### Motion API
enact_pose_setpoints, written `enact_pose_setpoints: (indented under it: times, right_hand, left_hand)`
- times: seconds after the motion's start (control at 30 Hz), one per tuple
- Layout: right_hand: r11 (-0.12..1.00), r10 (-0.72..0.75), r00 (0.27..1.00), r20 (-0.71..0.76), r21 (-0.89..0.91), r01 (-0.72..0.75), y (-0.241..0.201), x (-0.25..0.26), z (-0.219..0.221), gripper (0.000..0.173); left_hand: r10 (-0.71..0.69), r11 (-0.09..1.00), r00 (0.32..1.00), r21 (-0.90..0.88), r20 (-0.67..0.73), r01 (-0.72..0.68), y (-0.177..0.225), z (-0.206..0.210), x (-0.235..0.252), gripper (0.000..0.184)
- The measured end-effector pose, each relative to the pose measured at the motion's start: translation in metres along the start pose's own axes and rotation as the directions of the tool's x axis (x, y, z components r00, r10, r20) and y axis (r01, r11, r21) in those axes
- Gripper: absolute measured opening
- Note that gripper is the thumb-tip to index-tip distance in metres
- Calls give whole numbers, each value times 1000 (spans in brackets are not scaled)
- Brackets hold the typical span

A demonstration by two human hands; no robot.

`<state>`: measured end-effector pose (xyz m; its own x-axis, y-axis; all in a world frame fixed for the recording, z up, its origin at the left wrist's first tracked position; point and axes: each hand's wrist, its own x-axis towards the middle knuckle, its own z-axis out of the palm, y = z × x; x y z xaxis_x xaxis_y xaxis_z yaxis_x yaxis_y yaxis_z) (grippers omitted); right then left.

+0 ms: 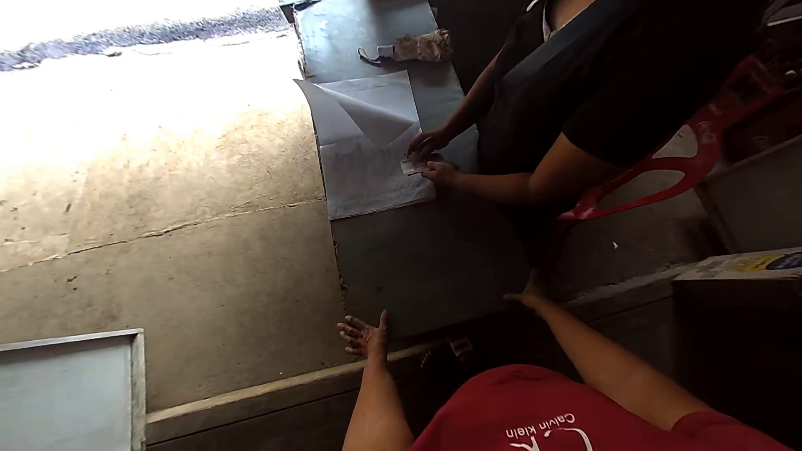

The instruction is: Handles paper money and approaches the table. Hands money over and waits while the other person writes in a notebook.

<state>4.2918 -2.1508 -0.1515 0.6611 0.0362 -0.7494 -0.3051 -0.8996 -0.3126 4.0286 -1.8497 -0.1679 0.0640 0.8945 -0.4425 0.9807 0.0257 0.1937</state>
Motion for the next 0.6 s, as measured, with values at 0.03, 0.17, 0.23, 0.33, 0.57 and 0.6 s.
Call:
enact_pose_setpoints:
  times: [0.03,0.17,0.23,0.33,0.57,0.6]
  right_hand:
    - [1000,4,1000,4,11,-4,0,0,1,139]
    - [999,35,999,-19,19,-34,-5,-2,2,133]
    - [999,39,999,-28,3,-39,-6,-2,4,129]
    - [1000,8,999,-31,-17,-9,-4,-1,3,128]
    - [996,-10,999,-53,86,15,2,4,5,130]
    - [994,-10,998,-55,105,16,2,5,6,131]
  left_hand:
    - [-2,1000,1000,5,4,2,0,-1,0,115]
    - [-7,1000,1000,5,17,7,0,-2,0,115]
    - [-1,1000,1000,6,20,1,1,-3,0,115]
    - [17,1000,1000,-15,10,-16,-1,-3,-2,114]
    - [1,1000,1000,8,31,-1,1,-3,-1,115]
    - [0,1000,1000,6,30,0,1,-2,0,116]
